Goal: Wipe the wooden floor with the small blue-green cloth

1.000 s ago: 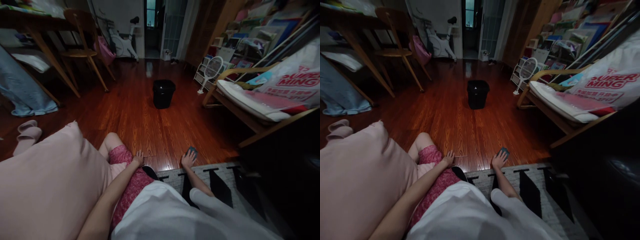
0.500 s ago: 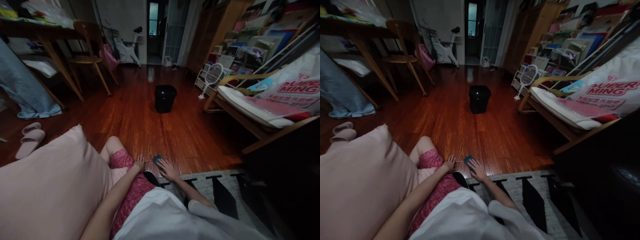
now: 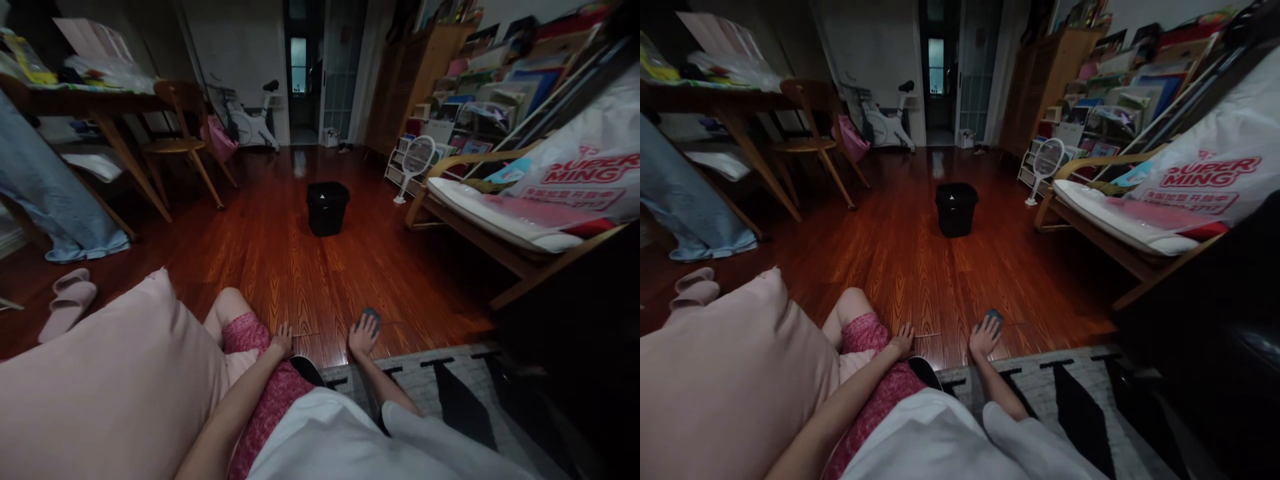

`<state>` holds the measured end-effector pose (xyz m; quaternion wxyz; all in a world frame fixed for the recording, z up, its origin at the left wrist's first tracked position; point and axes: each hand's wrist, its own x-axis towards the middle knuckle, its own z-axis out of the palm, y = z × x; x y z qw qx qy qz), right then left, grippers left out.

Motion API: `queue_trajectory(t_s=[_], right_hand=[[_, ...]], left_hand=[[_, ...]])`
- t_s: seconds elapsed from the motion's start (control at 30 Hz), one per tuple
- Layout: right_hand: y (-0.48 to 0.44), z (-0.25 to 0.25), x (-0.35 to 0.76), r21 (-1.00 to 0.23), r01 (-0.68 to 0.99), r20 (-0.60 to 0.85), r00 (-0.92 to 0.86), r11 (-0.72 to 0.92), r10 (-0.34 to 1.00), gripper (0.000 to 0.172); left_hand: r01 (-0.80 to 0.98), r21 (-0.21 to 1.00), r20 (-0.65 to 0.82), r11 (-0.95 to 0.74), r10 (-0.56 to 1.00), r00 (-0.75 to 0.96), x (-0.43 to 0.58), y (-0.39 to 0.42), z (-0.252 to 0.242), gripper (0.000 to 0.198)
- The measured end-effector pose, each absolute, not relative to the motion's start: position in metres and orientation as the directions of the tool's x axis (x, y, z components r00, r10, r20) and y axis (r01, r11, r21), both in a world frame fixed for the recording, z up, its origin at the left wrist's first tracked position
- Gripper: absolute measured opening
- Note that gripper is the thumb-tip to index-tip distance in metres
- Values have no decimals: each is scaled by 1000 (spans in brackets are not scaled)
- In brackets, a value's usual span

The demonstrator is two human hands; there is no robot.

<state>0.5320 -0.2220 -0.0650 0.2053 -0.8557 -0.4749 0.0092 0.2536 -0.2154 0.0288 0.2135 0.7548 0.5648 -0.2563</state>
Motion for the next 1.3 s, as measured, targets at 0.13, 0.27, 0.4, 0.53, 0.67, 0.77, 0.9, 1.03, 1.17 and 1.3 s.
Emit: queue_trajectory(t_s=[0.13,0.27,0.4,0.53,0.67,0.77,0.9,1.03,1.17,1.3], right_hand=[[-232,-64,459,-291,957,109,31,2,994,61],[-249,-61,435,-322,832,53,-461,452,886,63],[-247,-50,477,-348,734,22,-615,583,788,64],[-233,-35,548,-303,900,-8,-331,313,944,59],[-226,-23,590,-243,955,-28,168,-170,985,59],[-223,-23,581,-238,875,0,434,-421,901,61],[-226,-36,528,-252,838,32,507,-484,861,62],[-242,-53,487,-248,966,61,86,-69,994,64],[-251,-54,505,-281,877,79,-383,389,921,61],[-242,-43,572,-284,940,17,-193,190,981,59]], left_hand=[[961,43,-625,-273,743,240,253,-214,26,92],[962,52,-618,-268,748,242,252,-214,26,89],[963,55,-617,-265,749,241,251,-213,24,89],[960,36,-631,-279,738,239,248,-211,20,91],[948,5,-639,-319,728,249,246,-210,19,91],[939,-20,-646,-344,721,251,246,-210,22,90],[933,-37,-644,-359,722,252,245,-210,25,88],[932,-36,-643,-361,722,255,244,-209,26,89],[931,-26,-633,-364,726,267,243,-208,25,87],[931,-13,-631,-364,725,275,242,-208,25,86]])
